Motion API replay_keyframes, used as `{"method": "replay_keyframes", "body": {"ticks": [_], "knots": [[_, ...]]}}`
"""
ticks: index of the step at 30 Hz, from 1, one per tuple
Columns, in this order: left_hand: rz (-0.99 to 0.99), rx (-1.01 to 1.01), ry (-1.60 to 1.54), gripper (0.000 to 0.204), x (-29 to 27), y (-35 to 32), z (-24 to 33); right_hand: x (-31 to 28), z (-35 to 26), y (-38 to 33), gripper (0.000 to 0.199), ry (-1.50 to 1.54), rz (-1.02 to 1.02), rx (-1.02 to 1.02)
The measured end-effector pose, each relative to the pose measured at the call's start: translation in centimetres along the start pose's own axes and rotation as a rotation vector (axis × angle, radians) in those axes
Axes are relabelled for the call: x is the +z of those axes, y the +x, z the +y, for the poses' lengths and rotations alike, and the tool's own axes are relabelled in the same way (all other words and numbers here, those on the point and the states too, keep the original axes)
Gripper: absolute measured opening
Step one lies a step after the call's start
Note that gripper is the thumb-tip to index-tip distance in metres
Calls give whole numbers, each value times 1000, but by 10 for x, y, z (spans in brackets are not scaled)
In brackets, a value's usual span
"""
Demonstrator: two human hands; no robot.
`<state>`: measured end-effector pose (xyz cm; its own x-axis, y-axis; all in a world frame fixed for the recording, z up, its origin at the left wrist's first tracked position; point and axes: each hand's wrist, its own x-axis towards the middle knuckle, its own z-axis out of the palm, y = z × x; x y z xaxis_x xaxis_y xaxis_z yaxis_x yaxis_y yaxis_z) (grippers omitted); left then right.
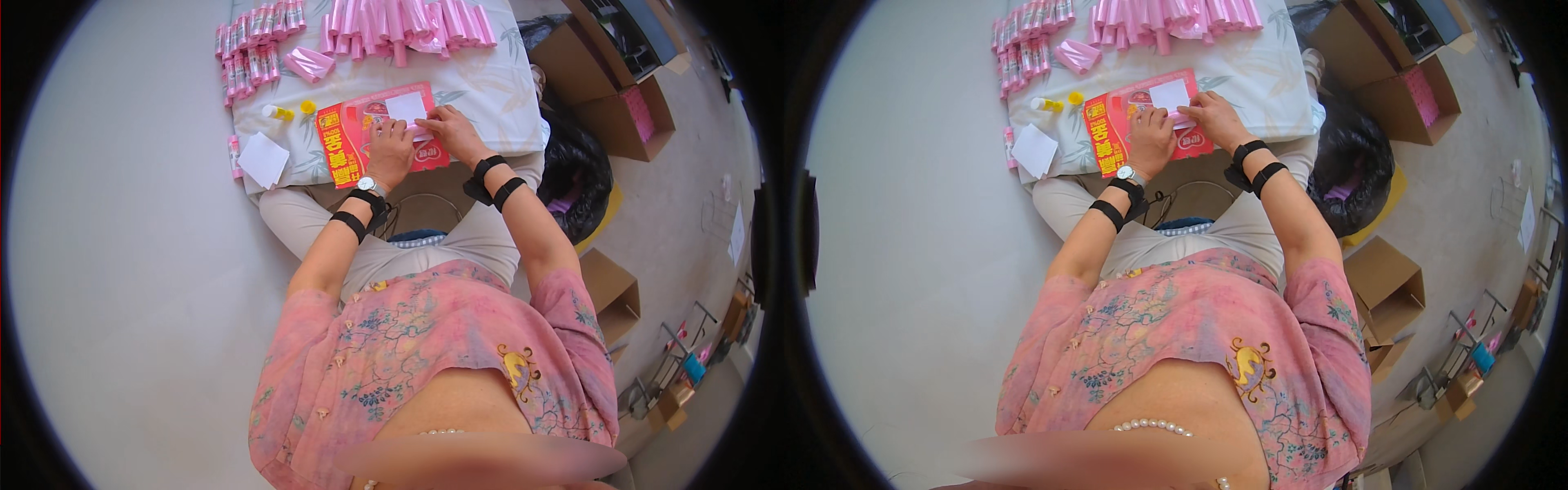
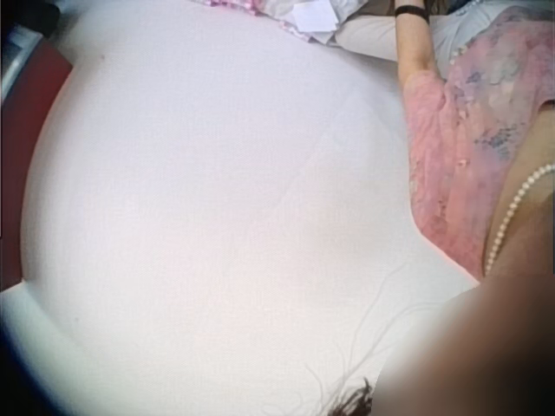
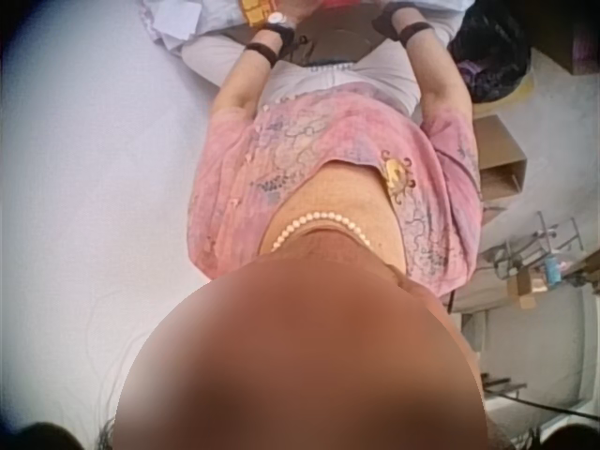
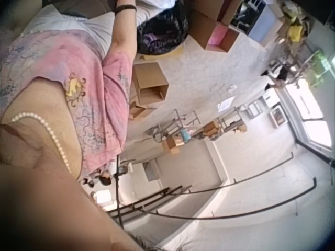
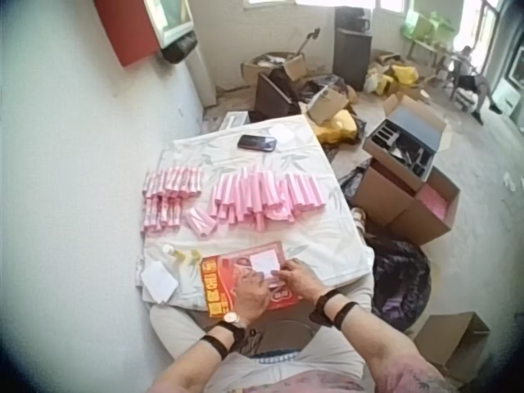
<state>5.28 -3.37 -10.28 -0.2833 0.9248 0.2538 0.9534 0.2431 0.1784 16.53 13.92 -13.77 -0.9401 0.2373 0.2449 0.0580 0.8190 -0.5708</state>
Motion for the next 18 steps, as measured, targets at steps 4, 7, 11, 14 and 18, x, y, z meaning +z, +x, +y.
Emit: {"method": "replay_keyframes", "body": {"ticks": [4,7,11,14,18], "knots": [[31,-2,-42,24,2,-6,-3,-5,0,-2,47,-27,-47,-15],[98,-44,-130,20,6,-8,-5,-5,2,-2,50,-16,-61,-17],[104,-112,-221,16,7,-6,-8,-6,-1,-2,50,-8,-89,4],[116,-147,-250,15,10,-6,-11,-8,-3,-1,51,-21,-103,11],[131,-218,-315,17,14,-3,-11,-8,-1,0,51,-6,-125,14]]}}
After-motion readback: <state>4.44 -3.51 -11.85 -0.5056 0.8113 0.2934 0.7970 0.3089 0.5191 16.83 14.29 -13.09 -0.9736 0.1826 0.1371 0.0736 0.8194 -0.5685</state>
